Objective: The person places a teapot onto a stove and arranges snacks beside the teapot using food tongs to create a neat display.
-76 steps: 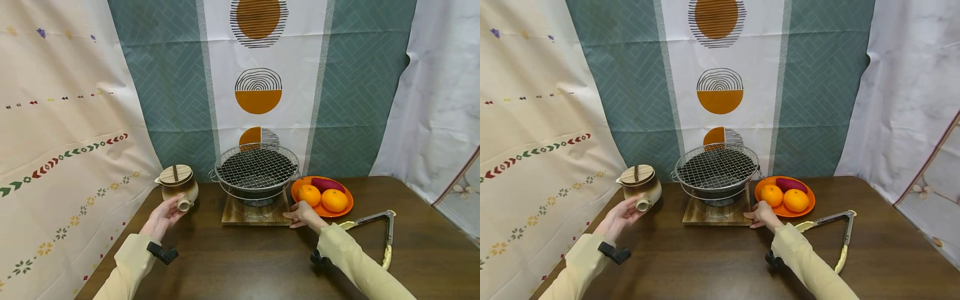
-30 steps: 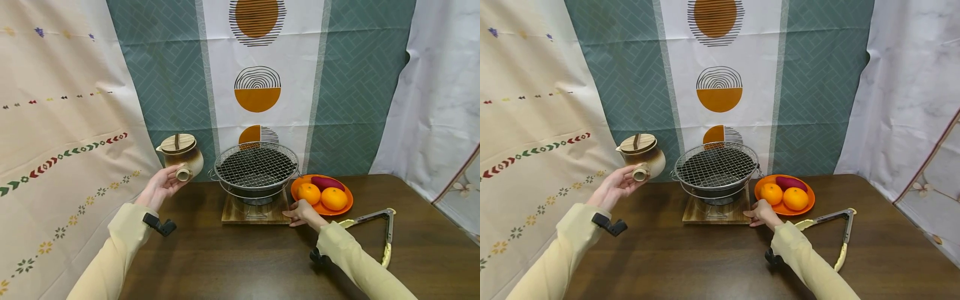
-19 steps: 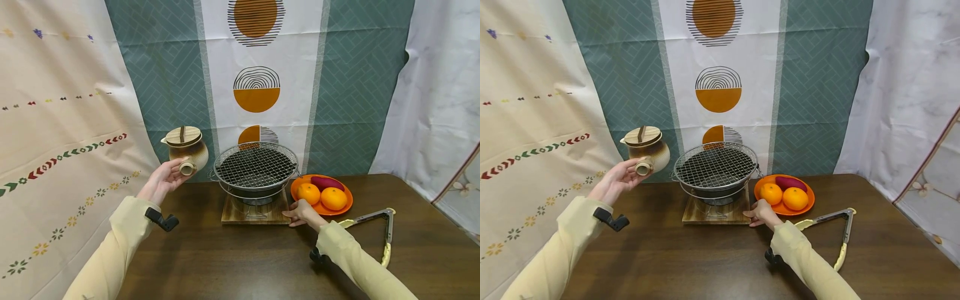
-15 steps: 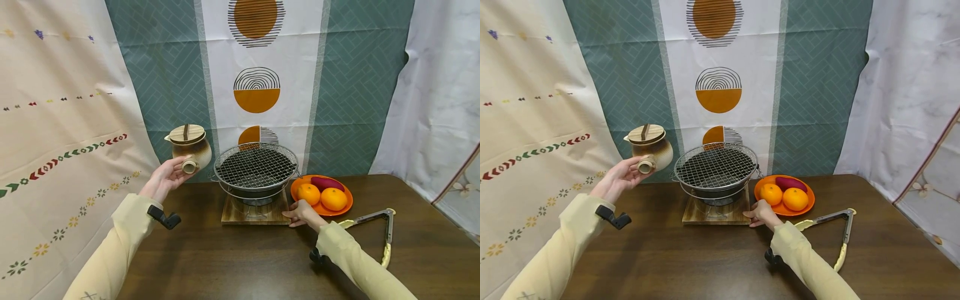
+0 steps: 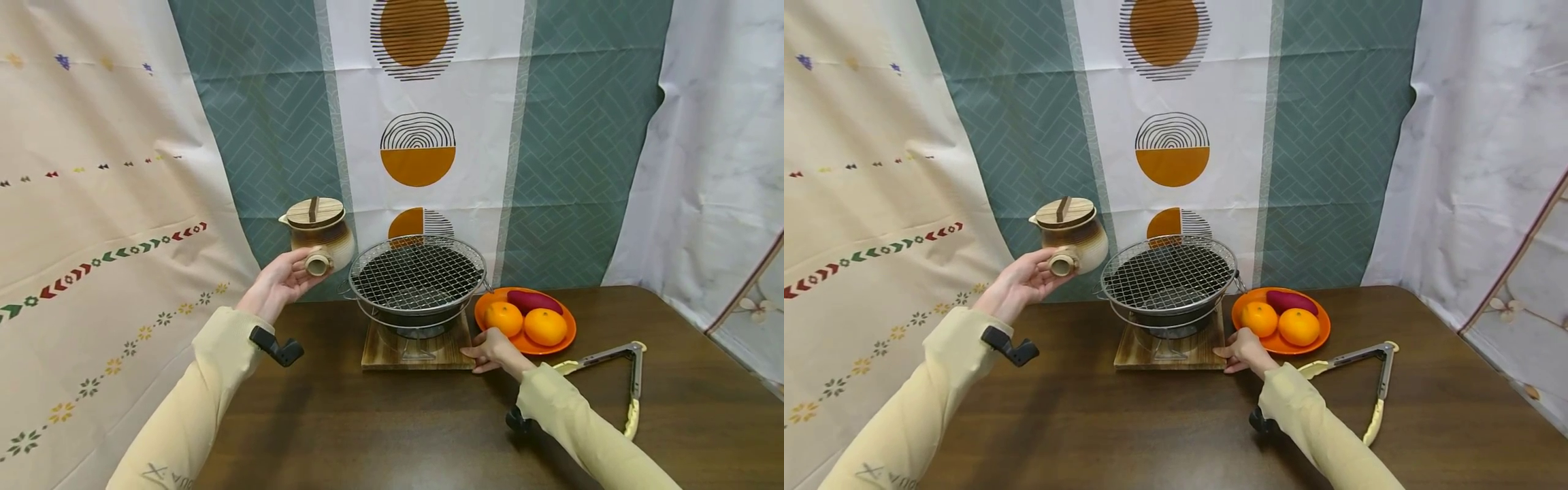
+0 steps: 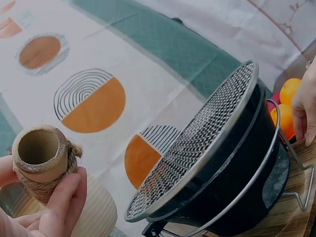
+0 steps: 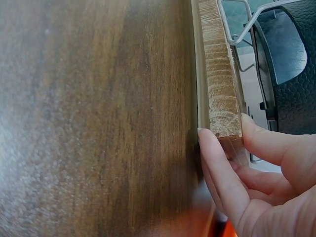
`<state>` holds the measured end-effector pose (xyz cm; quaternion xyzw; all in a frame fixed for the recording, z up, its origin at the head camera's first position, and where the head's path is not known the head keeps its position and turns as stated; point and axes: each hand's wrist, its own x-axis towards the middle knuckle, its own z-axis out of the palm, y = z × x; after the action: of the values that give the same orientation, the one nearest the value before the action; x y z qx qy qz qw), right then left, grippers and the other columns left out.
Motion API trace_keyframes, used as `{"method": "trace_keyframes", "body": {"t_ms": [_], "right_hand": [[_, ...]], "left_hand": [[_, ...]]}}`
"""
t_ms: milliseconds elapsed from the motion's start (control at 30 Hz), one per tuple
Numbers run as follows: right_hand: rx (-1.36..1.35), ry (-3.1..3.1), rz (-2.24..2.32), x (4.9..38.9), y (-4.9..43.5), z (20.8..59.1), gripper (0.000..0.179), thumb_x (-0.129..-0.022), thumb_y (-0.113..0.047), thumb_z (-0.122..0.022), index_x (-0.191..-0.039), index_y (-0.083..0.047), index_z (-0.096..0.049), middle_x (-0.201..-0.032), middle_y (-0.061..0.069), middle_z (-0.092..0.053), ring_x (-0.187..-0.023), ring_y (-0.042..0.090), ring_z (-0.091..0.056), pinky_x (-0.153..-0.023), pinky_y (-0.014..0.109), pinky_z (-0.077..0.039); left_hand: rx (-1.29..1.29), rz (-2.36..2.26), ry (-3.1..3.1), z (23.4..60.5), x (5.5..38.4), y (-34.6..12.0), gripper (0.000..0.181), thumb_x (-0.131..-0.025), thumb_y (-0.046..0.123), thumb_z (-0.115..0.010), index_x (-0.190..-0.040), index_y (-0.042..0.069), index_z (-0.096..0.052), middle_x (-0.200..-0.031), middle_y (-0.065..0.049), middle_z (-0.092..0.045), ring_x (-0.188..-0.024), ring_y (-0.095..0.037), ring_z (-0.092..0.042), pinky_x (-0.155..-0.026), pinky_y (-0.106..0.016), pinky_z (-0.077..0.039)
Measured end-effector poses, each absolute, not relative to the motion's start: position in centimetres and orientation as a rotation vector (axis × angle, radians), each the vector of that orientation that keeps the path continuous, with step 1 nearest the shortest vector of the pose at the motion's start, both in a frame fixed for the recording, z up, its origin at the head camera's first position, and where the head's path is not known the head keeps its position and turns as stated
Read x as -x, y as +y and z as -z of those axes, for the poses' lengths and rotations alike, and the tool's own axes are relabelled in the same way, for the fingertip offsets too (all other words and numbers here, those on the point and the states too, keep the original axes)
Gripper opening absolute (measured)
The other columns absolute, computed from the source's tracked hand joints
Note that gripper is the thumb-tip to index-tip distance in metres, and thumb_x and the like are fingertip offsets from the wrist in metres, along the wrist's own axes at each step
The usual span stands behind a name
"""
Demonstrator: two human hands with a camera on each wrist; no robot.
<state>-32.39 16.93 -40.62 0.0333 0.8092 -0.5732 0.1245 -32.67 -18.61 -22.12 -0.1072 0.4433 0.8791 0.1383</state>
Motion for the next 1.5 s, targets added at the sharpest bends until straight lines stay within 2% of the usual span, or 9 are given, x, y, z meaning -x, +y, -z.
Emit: {"method": "trace_keyframes", "body": {"t_ms": [133, 233, 433, 833, 1200, 1500], "right_hand": [[-0.099, 2.366, 1.675, 32.2, 16.8, 40.7, 0.039, -0.082, -0.003, -0.066, -0.108, 0.018, -0.047, -0.076, 0.014, -0.049, -0.057, 0.021, -0.054, -0.058, 0.034, -0.053], [-0.092, 2.365, 1.679, 32.2, 16.8, 40.7, 0.039, -0.082, -0.003, -0.066, -0.108, 0.019, -0.046, -0.077, 0.014, -0.049, -0.058, 0.02, -0.054, -0.058, 0.034, -0.053], [-0.091, 2.359, 1.679, 32.3, 16.8, 40.6, 0.039, -0.083, -0.003, -0.065, -0.109, 0.019, -0.045, -0.077, 0.014, -0.049, -0.057, 0.019, -0.054, -0.059, 0.034, -0.053], [-0.079, 2.376, 1.657, 32.2, 17.0, 40.4, 0.042, -0.083, -0.003, -0.065, -0.112, 0.021, -0.045, -0.075, 0.014, -0.052, -0.058, 0.02, -0.056, -0.06, 0.034, -0.053], [-0.083, 2.358, 1.679, 32.2, 16.9, 40.5, 0.041, -0.083, -0.003, -0.065, -0.11, 0.02, -0.045, -0.076, 0.013, -0.051, -0.058, 0.02, -0.055, -0.06, 0.034, -0.053], [-0.095, 2.364, 1.667, 32.7, 17.0, 40.7, 0.042, -0.082, -0.003, -0.066, -0.111, 0.02, -0.045, -0.077, 0.014, -0.05, -0.057, 0.02, -0.054, -0.059, 0.033, -0.053]], "left_hand": [[0.309, -2.525, 1.31, 22.0, 32.8, -18.3, 0.01, -0.089, 0.007, -0.058, -0.086, -0.002, -0.06, -0.076, -0.016, -0.065, -0.071, -0.027, -0.064, -0.074, -0.035, -0.05], [0.302, -2.521, 1.327, 21.8, 32.9, -18.0, 0.009, -0.089, 0.008, -0.058, -0.093, 0.0, -0.057, -0.077, -0.016, -0.065, -0.07, -0.026, -0.064, -0.074, -0.034, -0.05], [0.274, -2.51, 1.337, 21.2, 33.1, -17.4, 0.022, -0.089, 0.008, -0.057, -0.108, 0.001, -0.049, -0.077, -0.016, -0.064, -0.07, -0.027, -0.064, -0.074, -0.033, -0.05], [0.202, -2.471, 1.39, 20.7, 33.2, -15.6, 0.025, -0.09, 0.008, -0.055, -0.113, 0.001, -0.047, -0.08, -0.015, -0.064, -0.072, -0.025, -0.064, -0.076, -0.033, -0.049], [0.157, -2.423, 1.44, 20.7, 33.4, -13.9, 0.017, -0.092, 0.008, -0.052, -0.107, 0.002, -0.05, -0.077, -0.014, -0.065, -0.068, -0.025, -0.064, -0.07, -0.032, -0.052], [0.137, -2.414, 1.433, 21.1, 33.9, -12.7, 0.021, -0.091, 0.008, -0.053, -0.111, 0.0, -0.05, -0.078, -0.015, -0.064, -0.069, -0.025, -0.063, -0.071, -0.033, -0.051]]}}
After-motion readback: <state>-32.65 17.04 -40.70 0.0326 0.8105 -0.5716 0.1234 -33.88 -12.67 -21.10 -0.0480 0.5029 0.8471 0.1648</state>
